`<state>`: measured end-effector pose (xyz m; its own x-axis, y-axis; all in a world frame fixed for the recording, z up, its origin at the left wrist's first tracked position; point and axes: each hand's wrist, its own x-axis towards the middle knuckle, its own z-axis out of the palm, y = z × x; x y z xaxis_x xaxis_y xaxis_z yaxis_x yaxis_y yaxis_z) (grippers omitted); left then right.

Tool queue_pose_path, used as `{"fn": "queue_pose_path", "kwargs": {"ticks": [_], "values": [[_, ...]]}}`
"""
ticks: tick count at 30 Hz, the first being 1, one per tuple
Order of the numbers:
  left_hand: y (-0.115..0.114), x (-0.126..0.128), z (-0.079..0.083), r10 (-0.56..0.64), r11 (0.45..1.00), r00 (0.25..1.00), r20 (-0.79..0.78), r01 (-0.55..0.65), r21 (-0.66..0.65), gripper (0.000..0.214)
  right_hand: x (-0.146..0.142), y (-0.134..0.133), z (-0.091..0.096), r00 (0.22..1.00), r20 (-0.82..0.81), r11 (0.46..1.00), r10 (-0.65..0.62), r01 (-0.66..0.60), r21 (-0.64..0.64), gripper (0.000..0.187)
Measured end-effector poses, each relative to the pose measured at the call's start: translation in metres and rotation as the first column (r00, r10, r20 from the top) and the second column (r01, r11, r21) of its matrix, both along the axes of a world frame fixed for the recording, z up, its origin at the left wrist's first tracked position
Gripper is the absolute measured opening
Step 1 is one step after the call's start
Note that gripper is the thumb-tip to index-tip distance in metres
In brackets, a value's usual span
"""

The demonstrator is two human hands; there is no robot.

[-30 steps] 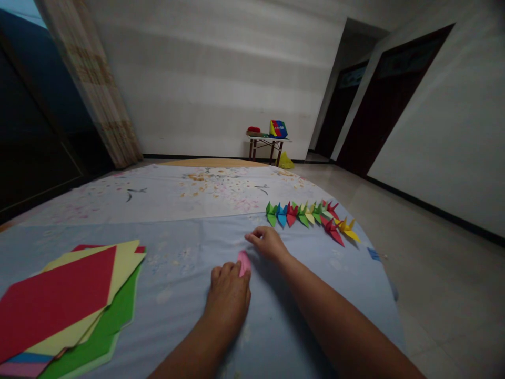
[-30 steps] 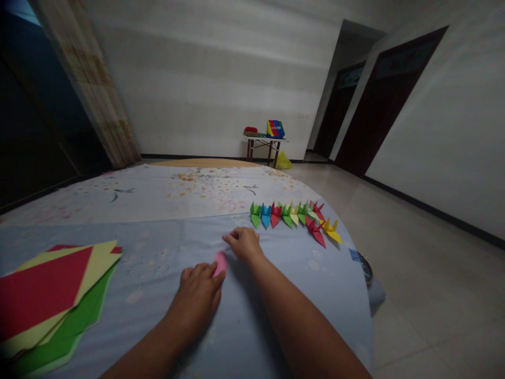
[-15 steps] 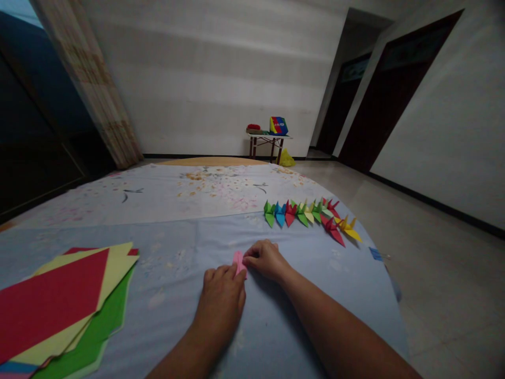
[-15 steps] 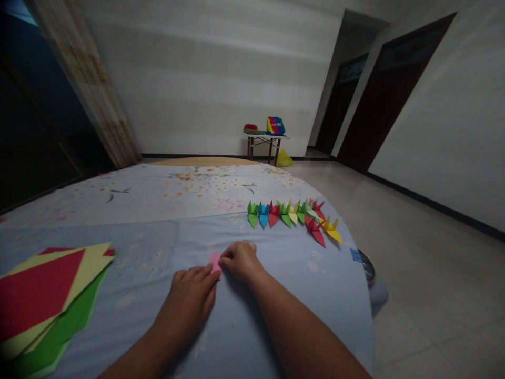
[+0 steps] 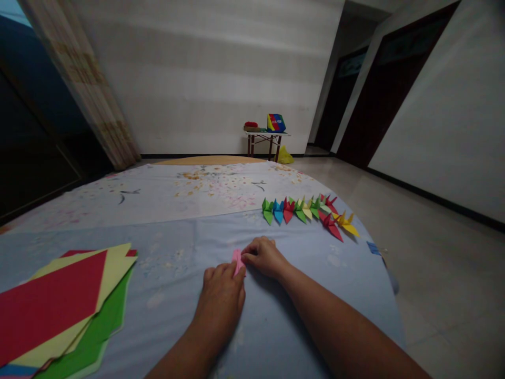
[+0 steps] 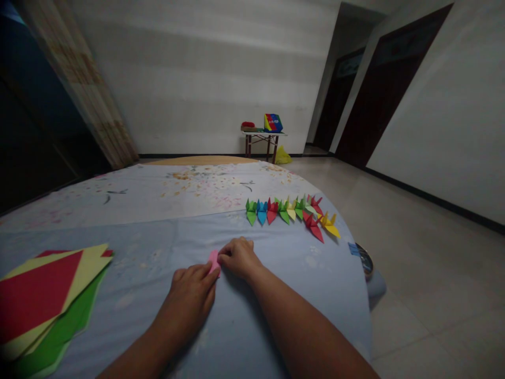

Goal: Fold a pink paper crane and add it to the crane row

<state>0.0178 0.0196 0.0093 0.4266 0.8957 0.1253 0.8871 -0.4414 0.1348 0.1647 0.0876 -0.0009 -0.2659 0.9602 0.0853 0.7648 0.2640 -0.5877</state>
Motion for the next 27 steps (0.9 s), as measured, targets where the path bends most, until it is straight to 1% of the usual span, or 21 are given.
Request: {"fn": "queue_pose_path", "kwargs": {"ticks": [4,9,13,19,22,27], "values": [[-0.001,0.000,-0.003,0.002,1.000,1.000,0.007,-0.002,0.016,0.038,-0.001,0.000,-0.002,0.999,0.018,0.998,-0.039,0.038,0.055,0.018],[0.000,0.001,-0.005,0.003,1.000,1.000,0.019,-0.003,0.014,0.040,-0.003,0.001,-0.006,1.000,-0.018,0.999,-0.017,0.018,0.047,0.014],[0.001,0.001,-0.003,0.002,1.000,1.000,0.022,-0.002,-0.016,0.039,-0.005,0.001,-0.005,1.000,-0.001,0.999,-0.018,0.018,0.029,0.013],[-0.001,0.001,-0.001,0.008,1.000,0.999,0.031,-0.008,-0.011,0.040,-0.004,0.000,-0.005,1.000,0.008,0.997,-0.025,0.024,0.068,0.011],[0.001,-0.001,0.002,-0.005,1.000,0.999,0.041,0.006,-0.028,0.038,-0.004,0.001,-0.006,0.999,0.042,0.997,-0.016,0.013,0.070,0.011],[0.005,-0.009,0.011,-0.059,0.993,0.998,0.039,0.062,-0.096,0.039,-0.003,0.002,-0.007,0.997,0.055,0.996,-0.047,0.043,0.077,0.011]]}}
